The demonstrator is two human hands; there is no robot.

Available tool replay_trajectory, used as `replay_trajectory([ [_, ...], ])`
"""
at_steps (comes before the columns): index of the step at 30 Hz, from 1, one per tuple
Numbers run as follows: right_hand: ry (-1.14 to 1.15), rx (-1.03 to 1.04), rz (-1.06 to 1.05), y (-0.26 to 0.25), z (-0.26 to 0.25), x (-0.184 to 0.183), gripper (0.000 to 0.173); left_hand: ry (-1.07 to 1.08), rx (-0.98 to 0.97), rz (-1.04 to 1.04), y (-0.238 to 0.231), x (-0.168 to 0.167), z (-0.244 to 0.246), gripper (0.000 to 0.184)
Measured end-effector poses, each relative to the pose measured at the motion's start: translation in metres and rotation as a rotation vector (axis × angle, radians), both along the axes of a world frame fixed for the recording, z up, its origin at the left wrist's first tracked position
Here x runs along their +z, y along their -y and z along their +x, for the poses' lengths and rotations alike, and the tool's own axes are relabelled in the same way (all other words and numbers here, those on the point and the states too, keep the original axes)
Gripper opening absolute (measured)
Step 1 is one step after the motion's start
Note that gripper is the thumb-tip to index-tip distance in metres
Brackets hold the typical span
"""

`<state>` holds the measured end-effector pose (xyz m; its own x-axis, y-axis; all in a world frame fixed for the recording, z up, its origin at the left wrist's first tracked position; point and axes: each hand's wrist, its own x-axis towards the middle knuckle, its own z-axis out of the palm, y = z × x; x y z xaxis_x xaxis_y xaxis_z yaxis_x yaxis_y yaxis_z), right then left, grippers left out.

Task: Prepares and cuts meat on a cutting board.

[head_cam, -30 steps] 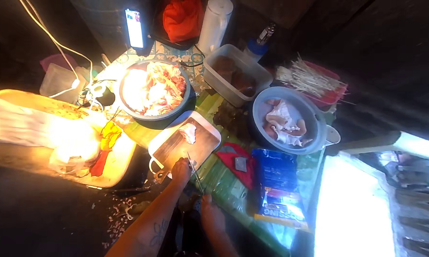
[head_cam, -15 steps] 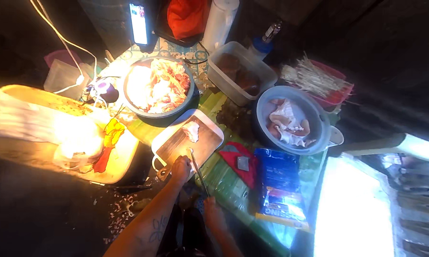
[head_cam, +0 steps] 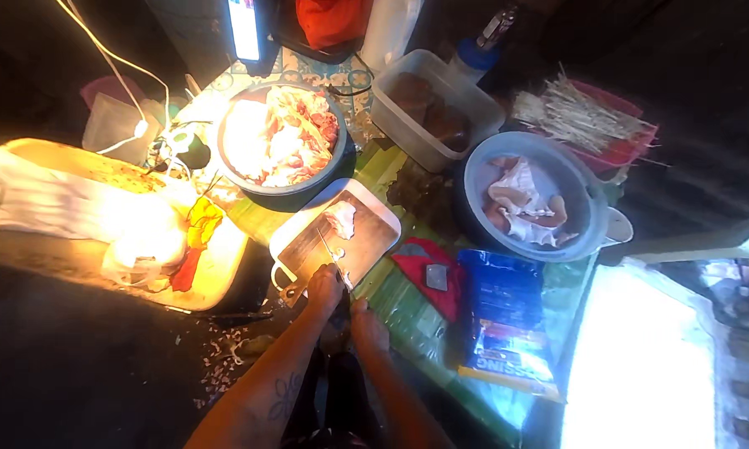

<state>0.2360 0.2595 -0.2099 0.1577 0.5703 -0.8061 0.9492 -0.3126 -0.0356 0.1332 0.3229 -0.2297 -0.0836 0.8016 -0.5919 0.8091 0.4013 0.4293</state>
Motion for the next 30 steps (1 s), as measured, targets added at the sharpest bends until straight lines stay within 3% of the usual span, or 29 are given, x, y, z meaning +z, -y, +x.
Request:
replay_trajectory([
  [6, -0.015, -0.122, -0.054, 0.061, 0.031, 0.009, 0.044, 0.101, 0.037, -0.01, 0.002, 0.0, -0.011, 0.018],
  [11, -0.11, -0.155, -0.039, 0.036, 0.02, 0.006, 0.046, 0.065, 0.03, -0.039, 0.01, 0.007, -0.012, 0.02],
  [20, -0.011, 0.009, 0.026, -0.001, -0.011, 0.012, 0.039, -0.017, 0.029, -0.044, 0.006, 0.005, -0.003, 0.021],
  [27, 0.069, 0.045, 0.018, 0.035, 0.017, 0.005, 0.04, 0.032, 0.094, -0.055, 0.007, 0.012, -0.001, 0.019],
  [30, 0.077, 0.057, -0.011, 0.023, 0.005, 0.009, 0.04, 0.011, 0.069, -0.094, 0.005, 0.007, -0.002, 0.02],
])
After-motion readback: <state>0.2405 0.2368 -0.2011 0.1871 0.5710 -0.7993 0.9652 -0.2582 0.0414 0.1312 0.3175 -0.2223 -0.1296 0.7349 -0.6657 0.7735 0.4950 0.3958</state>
